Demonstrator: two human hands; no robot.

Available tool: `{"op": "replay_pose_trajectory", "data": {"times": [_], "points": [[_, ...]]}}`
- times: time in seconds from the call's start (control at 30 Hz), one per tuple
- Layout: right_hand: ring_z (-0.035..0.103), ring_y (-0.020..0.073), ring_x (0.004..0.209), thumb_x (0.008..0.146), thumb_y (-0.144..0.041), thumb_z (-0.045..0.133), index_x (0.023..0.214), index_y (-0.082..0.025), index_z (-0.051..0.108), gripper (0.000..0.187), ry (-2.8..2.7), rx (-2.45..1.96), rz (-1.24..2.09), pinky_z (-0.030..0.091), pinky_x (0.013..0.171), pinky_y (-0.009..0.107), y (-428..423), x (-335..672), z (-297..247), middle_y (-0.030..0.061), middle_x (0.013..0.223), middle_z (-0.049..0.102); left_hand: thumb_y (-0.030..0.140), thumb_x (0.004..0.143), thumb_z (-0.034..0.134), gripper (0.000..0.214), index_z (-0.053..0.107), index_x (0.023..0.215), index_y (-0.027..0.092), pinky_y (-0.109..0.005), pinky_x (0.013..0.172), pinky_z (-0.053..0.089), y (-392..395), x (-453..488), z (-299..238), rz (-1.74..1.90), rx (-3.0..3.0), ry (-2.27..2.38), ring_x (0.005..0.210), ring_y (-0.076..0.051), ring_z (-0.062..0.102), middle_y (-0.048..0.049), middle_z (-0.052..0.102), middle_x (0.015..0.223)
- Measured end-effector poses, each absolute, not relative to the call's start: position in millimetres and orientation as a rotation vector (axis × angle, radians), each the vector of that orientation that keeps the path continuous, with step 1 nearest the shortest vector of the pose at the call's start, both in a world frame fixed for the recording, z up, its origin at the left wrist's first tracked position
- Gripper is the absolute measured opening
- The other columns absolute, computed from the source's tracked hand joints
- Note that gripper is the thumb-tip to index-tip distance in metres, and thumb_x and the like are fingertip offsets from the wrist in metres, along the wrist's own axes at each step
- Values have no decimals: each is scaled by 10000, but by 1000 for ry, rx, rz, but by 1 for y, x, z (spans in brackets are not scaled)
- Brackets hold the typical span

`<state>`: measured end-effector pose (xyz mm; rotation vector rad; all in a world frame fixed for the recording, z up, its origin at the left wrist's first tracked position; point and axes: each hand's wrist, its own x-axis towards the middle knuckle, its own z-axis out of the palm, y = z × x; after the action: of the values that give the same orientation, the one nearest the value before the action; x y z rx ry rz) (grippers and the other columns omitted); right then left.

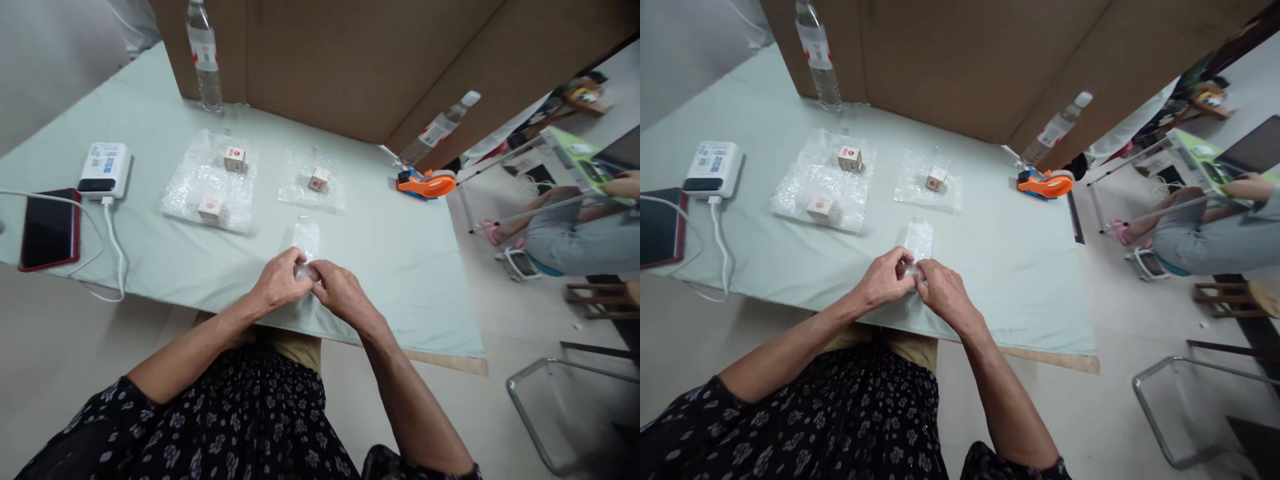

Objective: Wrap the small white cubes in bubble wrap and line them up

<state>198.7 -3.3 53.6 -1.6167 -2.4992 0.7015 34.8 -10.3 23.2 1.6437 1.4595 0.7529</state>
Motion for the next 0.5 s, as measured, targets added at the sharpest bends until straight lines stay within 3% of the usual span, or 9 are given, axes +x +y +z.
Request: {"op": "replay_pose_trajectory", "data": {"times": [0.1, 0.33, 0.5], "points": [[587, 162, 734, 834, -173, 555, 1005, -195, 618, 184, -2524, -1563, 741, 384, 648, 269, 0, 201, 57, 31, 878, 674, 286, 787, 638, 172, 519, 889, 213, -305, 760, 474, -10, 41, 20, 769, 1625, 1525, 776, -161, 577, -2, 622, 894], [558, 138, 674, 807, -177, 561, 1001, -185, 615, 202, -2498, -1382, 891, 431, 655, 275, 9, 211, 54, 21, 844, 655, 143, 812, 543, 187, 519, 980, 222, -345, 903, 491, -16, 49, 13, 799, 1827, 1556, 1015, -198, 595, -45, 607, 1048], [586, 141, 713, 815, -182, 539, 1076, -178, 655, 286, -2405, -1215, 1191, 479, 690, 288, 17, 220, 56, 21, 848, 678, 138, 809, 530, 141, 518, 923, 219, -343, 880, 501, -16, 50, 13, 754, 1895, 1552, 983, -196, 597, -42, 602, 1003]]}}
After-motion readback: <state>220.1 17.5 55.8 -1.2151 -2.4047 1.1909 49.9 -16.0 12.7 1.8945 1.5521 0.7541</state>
